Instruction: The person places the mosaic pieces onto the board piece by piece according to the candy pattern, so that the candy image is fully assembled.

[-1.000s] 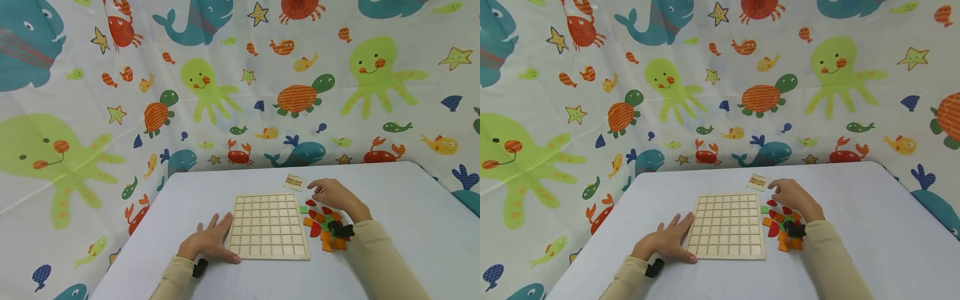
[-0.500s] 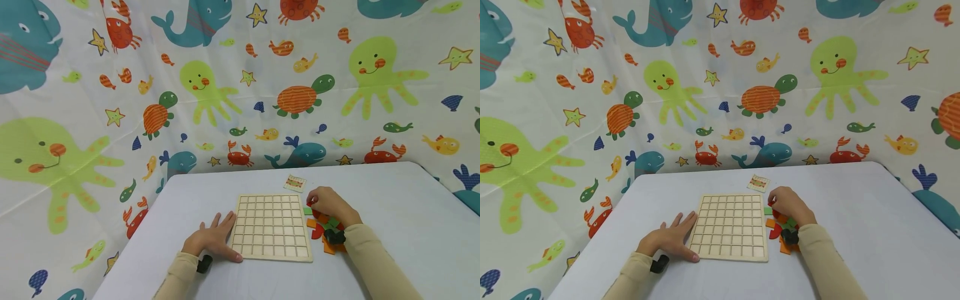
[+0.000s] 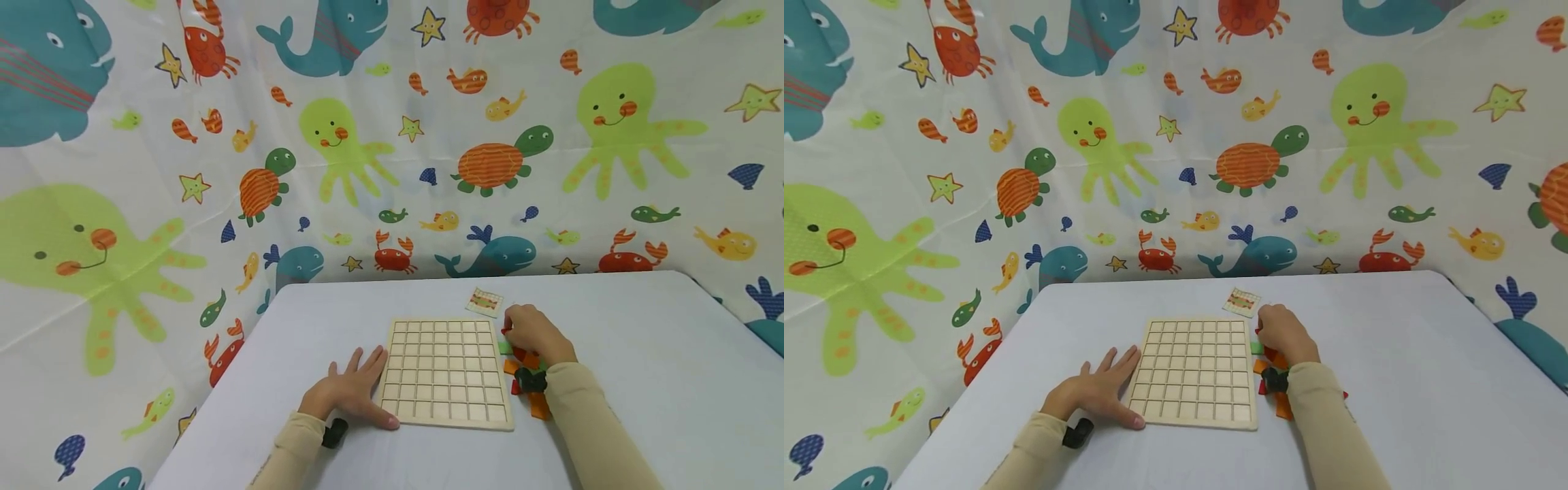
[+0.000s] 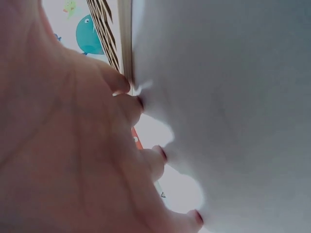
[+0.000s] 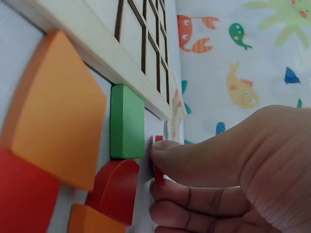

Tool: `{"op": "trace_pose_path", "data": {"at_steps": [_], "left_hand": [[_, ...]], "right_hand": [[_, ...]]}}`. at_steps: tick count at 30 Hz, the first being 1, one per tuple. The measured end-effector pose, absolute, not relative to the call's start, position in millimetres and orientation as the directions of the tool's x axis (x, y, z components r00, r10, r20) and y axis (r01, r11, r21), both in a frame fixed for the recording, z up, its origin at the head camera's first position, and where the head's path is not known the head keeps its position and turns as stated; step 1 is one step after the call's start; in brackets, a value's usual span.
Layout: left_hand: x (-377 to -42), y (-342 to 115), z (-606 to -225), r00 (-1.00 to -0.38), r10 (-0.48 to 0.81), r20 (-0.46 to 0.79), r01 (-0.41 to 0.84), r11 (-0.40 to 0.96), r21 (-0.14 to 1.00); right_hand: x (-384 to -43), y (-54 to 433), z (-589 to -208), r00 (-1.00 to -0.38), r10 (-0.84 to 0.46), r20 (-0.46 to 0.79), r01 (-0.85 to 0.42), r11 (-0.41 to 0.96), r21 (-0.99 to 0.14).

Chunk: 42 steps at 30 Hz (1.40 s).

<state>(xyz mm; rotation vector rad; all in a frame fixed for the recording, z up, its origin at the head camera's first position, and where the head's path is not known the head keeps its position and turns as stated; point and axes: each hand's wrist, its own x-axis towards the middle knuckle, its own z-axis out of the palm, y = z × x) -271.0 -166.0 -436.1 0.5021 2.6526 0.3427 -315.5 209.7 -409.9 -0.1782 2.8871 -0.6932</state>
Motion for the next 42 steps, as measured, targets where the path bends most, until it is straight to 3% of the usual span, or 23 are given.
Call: {"op": "trace_pose_path", "data": {"at_steps": [8,13,22,33,42], "left_hand": [[-267.7,-161.5,-434.2,-0.857,0.392,-0.334,0.306,0.909,0.283],[-261.3,-156.6,-428.6,-0.855,0.387,-0.346,0.298,0.911,0.284],[-258.2,-149.6,-413.5,-0.854,0.363,-0.372,0.276,0.923,0.269],[-267.6,-168.0,-409.5,-0.824,0.422,-0.379,0.289,0.887,0.361],[-270.0,-168.7,-413.8,-0.826,0.429,-0.366,0.294,0.881,0.371]], "right_hand": [[-322.2,206.1,-414.6,-0.983,-0.138,-0.123,-0.08,0.918,-0.389],[-325.7,213.6,-421.2,-0.992,-0.098,-0.073,-0.054,0.889,-0.456],[-328.6,223.4,-413.2,-0.988,-0.153,-0.015,-0.109,0.769,-0.63],[-333.3,205.1,-413.2,-0.981,-0.19,-0.044,-0.039,0.413,-0.91],[-332.7,180.0,-414.6,-0.973,-0.224,-0.061,0.038,0.105,-0.994]]}}
